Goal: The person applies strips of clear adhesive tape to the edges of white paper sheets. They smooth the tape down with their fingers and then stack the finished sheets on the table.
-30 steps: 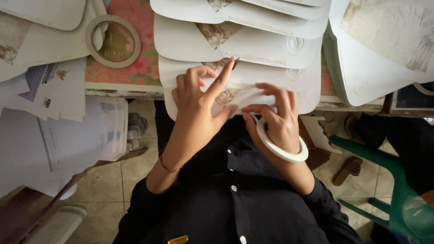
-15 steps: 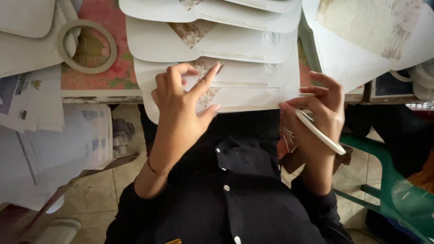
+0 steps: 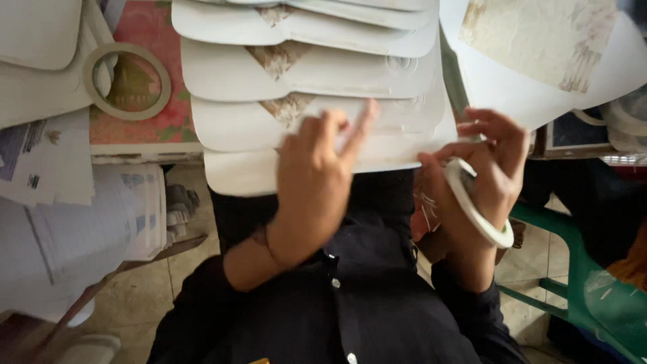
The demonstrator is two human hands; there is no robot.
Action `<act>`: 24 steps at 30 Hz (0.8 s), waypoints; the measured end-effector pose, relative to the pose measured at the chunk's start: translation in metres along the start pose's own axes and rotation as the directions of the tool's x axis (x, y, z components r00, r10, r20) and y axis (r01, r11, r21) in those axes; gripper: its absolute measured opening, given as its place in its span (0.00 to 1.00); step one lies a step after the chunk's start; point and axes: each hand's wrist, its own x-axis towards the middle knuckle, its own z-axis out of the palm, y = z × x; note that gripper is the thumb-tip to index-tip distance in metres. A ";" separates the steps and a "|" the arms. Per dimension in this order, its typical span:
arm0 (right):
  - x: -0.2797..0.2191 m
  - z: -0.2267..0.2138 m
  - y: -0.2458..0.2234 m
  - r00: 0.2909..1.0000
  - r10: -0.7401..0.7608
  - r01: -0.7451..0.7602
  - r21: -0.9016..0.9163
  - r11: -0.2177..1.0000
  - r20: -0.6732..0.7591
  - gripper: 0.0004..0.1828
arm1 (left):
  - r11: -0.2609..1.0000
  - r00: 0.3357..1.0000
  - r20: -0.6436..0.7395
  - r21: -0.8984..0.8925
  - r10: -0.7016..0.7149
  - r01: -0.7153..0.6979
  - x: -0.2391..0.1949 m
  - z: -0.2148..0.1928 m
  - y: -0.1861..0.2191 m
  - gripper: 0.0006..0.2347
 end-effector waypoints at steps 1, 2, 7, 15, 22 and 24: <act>0.003 0.002 0.001 0.999 -0.039 0.039 0.007 0.999 -0.004 0.13 | 0.994 0.999 -0.015 0.104 -0.036 0.037 0.005 -0.001 -0.006 0.36; 0.007 0.004 0.003 0.996 -0.084 0.084 0.012 0.996 -0.013 0.14 | 0.975 0.997 -0.040 0.208 -0.066 0.073 0.012 -0.002 -0.012 0.34; 0.015 0.019 0.003 0.998 -0.047 0.046 0.033 0.998 0.034 0.08 | 0.991 0.996 -0.082 0.131 0.022 -0.011 0.022 0.028 -0.044 0.40; 0.003 0.031 0.012 0.991 -0.043 0.045 -0.016 0.999 0.124 0.03 | 0.990 0.985 0.114 0.038 0.132 -0.137 -0.007 0.007 0.008 0.23; -0.017 0.051 0.030 0.967 -0.242 0.227 -0.154 0.962 -0.081 0.05 | 0.979 0.966 -0.156 0.044 0.204 -0.199 0.015 0.015 0.028 0.07; -0.024 0.049 0.022 0.958 -0.258 0.234 -0.176 0.956 -0.127 0.05 | 0.980 0.964 -0.180 0.022 0.197 -0.196 0.013 0.024 0.026 0.07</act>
